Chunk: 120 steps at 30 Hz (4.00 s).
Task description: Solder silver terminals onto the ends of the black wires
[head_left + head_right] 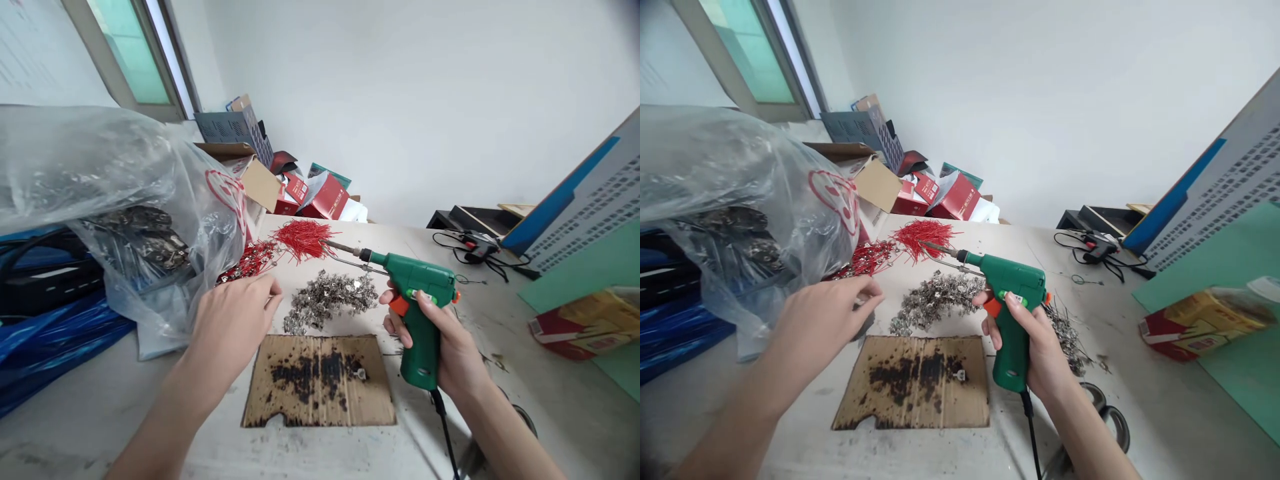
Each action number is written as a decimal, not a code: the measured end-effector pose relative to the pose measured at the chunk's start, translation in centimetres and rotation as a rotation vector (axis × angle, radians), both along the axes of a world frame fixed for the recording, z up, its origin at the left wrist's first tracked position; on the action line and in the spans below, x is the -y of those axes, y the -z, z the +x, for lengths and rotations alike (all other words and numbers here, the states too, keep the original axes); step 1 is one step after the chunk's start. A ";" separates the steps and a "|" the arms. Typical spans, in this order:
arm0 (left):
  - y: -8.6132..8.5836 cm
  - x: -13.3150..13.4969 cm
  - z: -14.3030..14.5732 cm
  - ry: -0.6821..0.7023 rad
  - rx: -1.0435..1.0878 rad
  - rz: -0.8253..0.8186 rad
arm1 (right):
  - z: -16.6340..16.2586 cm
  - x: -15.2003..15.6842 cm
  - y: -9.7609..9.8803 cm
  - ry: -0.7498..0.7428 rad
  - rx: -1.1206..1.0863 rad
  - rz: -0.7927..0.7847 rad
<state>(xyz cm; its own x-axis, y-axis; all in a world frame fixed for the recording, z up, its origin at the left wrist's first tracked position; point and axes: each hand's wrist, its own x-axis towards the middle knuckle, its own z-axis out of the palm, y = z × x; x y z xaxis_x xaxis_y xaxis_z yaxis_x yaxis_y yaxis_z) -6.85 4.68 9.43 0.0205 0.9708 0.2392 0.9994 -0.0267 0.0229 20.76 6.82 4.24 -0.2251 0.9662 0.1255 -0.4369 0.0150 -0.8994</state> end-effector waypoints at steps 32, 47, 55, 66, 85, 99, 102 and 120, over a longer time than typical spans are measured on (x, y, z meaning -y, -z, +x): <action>4.1 1.2 8.8 0.294 1.570 -0.118 | -1.5 2.3 0.4 0.122 0.107 0.108; 3.9 1.2 8.7 0.278 1.566 -0.193 | -1.6 2.6 -0.1 0.141 0.196 0.158; 4.1 1.0 8.6 0.317 1.550 -0.251 | -1.5 2.7 -0.2 0.095 0.193 0.173; 4.3 0.5 8.2 0.424 1.365 -0.270 | -1.4 2.0 0.7 0.211 0.173 0.208; 4.2 -0.4 7.3 0.588 0.669 -0.449 | -1.2 0.8 0.1 0.256 -0.071 0.023; 6.9 -0.3 8.1 0.753 0.398 -0.401 | -1.0 0.5 -0.3 0.235 -0.072 0.005; 6.6 -0.2 8.2 0.728 0.412 -0.407 | -1.0 0.4 -0.2 0.231 -0.071 0.009; 6.4 -0.3 8.4 0.703 0.428 -0.427 | -0.8 0.4 -0.1 0.210 -0.037 0.019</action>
